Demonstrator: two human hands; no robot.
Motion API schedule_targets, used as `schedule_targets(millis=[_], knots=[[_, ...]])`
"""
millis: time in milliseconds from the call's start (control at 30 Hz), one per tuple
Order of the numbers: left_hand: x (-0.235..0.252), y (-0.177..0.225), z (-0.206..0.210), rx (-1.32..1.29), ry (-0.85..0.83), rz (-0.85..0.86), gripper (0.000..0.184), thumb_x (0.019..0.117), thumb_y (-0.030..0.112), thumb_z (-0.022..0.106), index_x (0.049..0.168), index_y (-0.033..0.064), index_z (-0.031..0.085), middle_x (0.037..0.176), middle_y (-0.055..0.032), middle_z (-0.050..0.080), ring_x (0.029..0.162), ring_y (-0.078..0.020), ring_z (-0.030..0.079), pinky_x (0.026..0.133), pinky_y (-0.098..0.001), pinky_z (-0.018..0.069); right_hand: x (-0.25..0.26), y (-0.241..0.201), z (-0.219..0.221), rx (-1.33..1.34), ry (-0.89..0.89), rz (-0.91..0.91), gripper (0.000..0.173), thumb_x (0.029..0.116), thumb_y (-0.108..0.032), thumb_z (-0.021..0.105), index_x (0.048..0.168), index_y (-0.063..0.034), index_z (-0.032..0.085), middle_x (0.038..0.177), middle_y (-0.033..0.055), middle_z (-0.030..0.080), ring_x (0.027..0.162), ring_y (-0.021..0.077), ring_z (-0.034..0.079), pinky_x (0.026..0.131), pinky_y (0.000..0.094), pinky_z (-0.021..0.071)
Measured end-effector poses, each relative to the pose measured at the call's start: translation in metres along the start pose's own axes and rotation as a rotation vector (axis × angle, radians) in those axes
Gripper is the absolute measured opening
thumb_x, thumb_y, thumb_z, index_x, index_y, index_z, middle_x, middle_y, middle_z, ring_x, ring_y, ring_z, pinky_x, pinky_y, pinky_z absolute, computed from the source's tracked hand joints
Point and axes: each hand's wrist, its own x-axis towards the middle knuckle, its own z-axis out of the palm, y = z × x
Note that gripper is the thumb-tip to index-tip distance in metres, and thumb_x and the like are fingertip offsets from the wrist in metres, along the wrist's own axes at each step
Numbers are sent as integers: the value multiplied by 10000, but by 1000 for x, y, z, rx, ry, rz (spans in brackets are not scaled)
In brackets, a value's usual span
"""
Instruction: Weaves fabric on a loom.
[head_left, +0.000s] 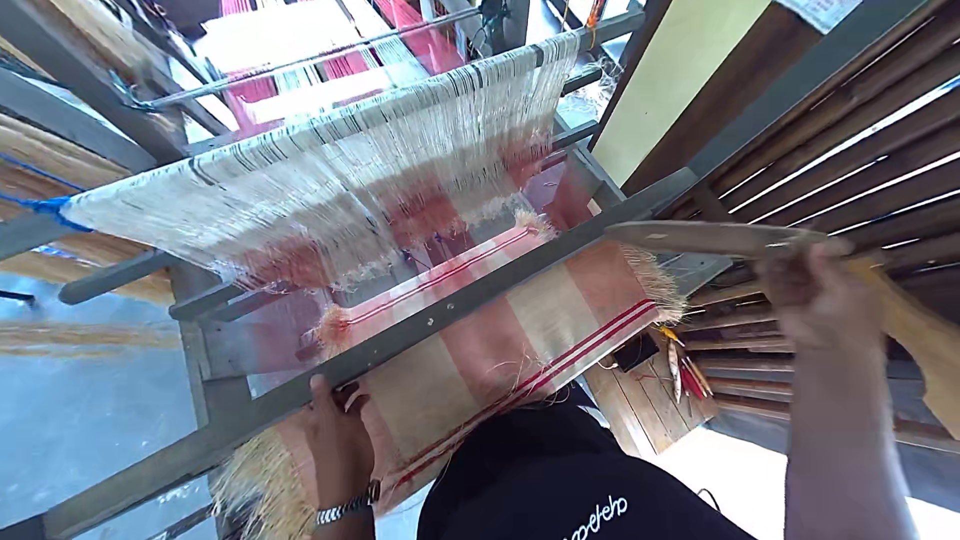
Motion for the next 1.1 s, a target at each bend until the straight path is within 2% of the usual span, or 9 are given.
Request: schedule_targets(millis=[133,333,533,667,767,833,900,1000,1100], knots=[[46,0,14,5,19,121,517,1069,236,534,1477,46,280,1097,-86,600,866,-118,637,681,-286,534,40,-18,-13,8,186,-86,216,1107,-149,437,1297,-53,472,1082,51,675,967,191,725,896,387,625],[131,45,55,152,-2,287,721,1061,327,556,1565,26,138,1231,-139,543,956,-126,602,795,-316,532,115,61,54,248,152,93,311,1090,-189,496,1373,-74,437,1103,62,640,949,170,699,879,360,611],[154,56,59,245,94,253,771,1009,432,633,1517,30,216,1112,-108,544,845,-120,598,711,-312,519,172,123,107,337,165,182,378,1099,-195,488,1435,-54,388,1162,121,603,979,196,680,882,355,602],[156,55,43,311,151,365,1078,895,441,780,1554,-61,90,1441,-268,451,1290,-244,531,1094,-357,452,191,149,124,325,141,271,386,1099,-227,492,1428,-44,410,1121,134,645,946,207,707,855,352,616],[156,59,22,621,255,364,856,986,581,570,1483,-86,366,1495,-340,413,1408,-444,405,1157,-582,322,200,169,133,329,77,362,343,1103,-248,485,1365,-28,464,1045,120,667,909,201,716,853,358,622],[155,60,5,797,357,308,725,1021,620,440,1385,6,568,1549,-352,353,1453,-556,286,1098,-750,249,205,180,140,290,3,403,276,1094,-226,493,1294,-36,494,986,93,668,866,190,712,831,353,621],[161,56,-12,827,440,258,755,991,683,447,1385,55,590,1551,-335,361,1447,-562,292,1078,-769,254,203,190,155,191,-104,423,291,1084,-184,498,1340,-50,470,1042,102,660,881,195,707,817,354,619],[167,54,-23,657,413,224,838,993,616,532,1498,-39,392,1487,-347,431,1383,-474,436,1115,-603,367,180,185,197,-226,-437,365,526,1086,-174,492,1572,-122,298,1321,120,602,1073,179,665,919,353,573],[175,46,-33,433,247,129,921,996,666,480,1601,43,173,1488,-319,451,1289,-415,549,1035,-554,481,169,167,226,-598,-829,374,645,1068,-473,495,1621,-210,292,1525,80,521,1326,219,567,1076,429,496]])
